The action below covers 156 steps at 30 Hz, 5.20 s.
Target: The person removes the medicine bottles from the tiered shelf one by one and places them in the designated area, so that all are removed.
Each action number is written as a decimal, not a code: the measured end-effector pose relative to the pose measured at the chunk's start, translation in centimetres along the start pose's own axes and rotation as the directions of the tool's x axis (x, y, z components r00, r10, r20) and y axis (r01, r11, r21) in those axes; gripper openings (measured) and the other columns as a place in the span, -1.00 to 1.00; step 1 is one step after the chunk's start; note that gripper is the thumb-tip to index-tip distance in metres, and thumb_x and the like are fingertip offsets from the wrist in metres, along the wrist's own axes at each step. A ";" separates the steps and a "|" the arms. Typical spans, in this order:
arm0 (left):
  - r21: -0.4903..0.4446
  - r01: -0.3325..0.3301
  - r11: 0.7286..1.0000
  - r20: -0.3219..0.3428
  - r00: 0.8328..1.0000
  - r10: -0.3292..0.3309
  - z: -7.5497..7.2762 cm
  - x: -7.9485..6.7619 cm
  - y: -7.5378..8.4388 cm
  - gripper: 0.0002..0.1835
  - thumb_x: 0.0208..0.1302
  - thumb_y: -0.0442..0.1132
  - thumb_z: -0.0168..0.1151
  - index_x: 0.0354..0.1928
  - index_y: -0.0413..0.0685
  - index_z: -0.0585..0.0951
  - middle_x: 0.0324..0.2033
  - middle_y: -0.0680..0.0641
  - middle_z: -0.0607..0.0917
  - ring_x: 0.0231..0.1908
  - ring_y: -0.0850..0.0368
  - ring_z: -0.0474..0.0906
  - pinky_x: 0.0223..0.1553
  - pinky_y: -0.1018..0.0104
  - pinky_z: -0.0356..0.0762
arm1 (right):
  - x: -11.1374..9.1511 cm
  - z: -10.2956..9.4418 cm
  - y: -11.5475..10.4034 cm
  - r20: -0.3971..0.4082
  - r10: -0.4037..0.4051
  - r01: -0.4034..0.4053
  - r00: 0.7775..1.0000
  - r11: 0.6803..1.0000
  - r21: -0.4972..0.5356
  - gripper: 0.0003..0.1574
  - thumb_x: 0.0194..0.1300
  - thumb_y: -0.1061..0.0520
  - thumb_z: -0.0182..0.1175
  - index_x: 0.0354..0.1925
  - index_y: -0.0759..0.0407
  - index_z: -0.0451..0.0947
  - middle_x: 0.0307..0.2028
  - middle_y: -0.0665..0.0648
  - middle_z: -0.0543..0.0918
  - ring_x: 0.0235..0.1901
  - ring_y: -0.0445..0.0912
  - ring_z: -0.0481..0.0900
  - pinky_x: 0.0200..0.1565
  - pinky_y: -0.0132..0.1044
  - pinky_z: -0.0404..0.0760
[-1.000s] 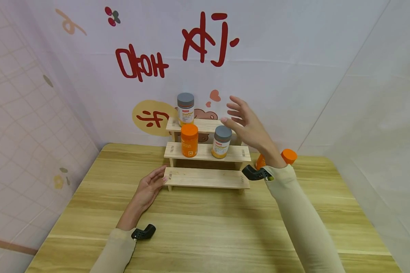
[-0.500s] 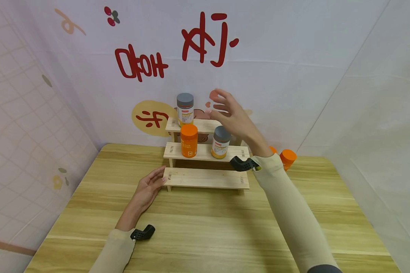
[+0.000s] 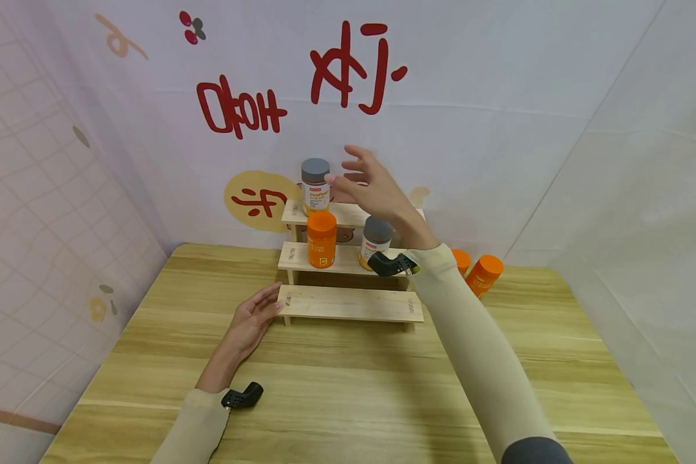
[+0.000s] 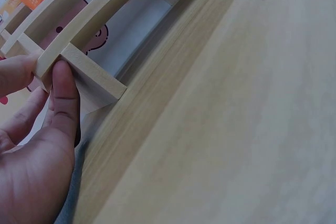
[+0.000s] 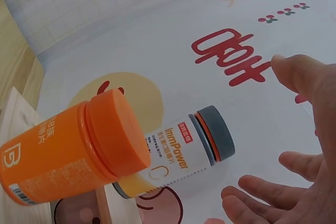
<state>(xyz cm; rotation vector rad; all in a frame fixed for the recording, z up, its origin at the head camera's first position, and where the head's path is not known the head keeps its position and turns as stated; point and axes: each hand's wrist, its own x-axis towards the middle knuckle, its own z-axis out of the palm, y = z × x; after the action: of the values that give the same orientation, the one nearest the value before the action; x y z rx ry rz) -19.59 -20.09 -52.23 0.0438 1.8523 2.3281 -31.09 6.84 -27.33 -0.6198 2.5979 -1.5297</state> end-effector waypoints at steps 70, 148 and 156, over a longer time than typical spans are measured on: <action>-0.016 -0.008 1.000 -0.001 1.000 0.008 0.1 -0.1 0.0 -0.32 0.48 -0.39 0.18 0.56 -0.25 0.20 0.13 0.04 0.48 0.11 0.35 0.52 0.09 0.58 0.56 | 2.6 1.3 0.6 -0.129 -0.019 0.014 0.991 0.999 -0.040 -0.17 0.34 -0.07 0.40 0.44 0.05 0.29 0.21 0.16 0.60 0.17 0.01 0.61 0.22 -0.10 0.63; -0.015 -0.008 1.000 -0.008 1.000 0.008 0.0 0.2 -0.1 -0.31 0.48 -0.39 0.18 0.56 -0.28 0.19 0.11 0.03 0.45 0.09 0.35 0.47 0.05 0.59 0.56 | -12.4 -6.1 7.5 -0.452 -0.118 0.195 0.884 0.972 0.129 -0.30 0.35 0.17 0.38 0.39 0.01 0.42 0.13 0.02 0.64 0.08 -0.10 0.59 0.17 -0.44 0.57; -0.023 -0.012 1.000 -0.003 1.000 0.012 0.0 0.1 0.0 -0.30 0.47 -0.38 0.20 0.56 -0.29 0.18 0.11 0.03 0.46 0.09 0.35 0.48 0.05 0.59 0.57 | -13.7 -6.5 8.5 -0.461 -0.083 0.170 0.884 0.974 0.150 -0.30 0.35 0.16 0.39 0.39 0.00 0.42 0.15 0.04 0.62 0.09 -0.06 0.58 0.15 -0.47 0.57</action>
<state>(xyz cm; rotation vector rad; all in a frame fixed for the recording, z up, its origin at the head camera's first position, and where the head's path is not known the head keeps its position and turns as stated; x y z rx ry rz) -19.65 -20.11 -52.26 0.0492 1.8316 2.3580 -22.81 20.94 -33.32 -0.4674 2.7143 -2.1615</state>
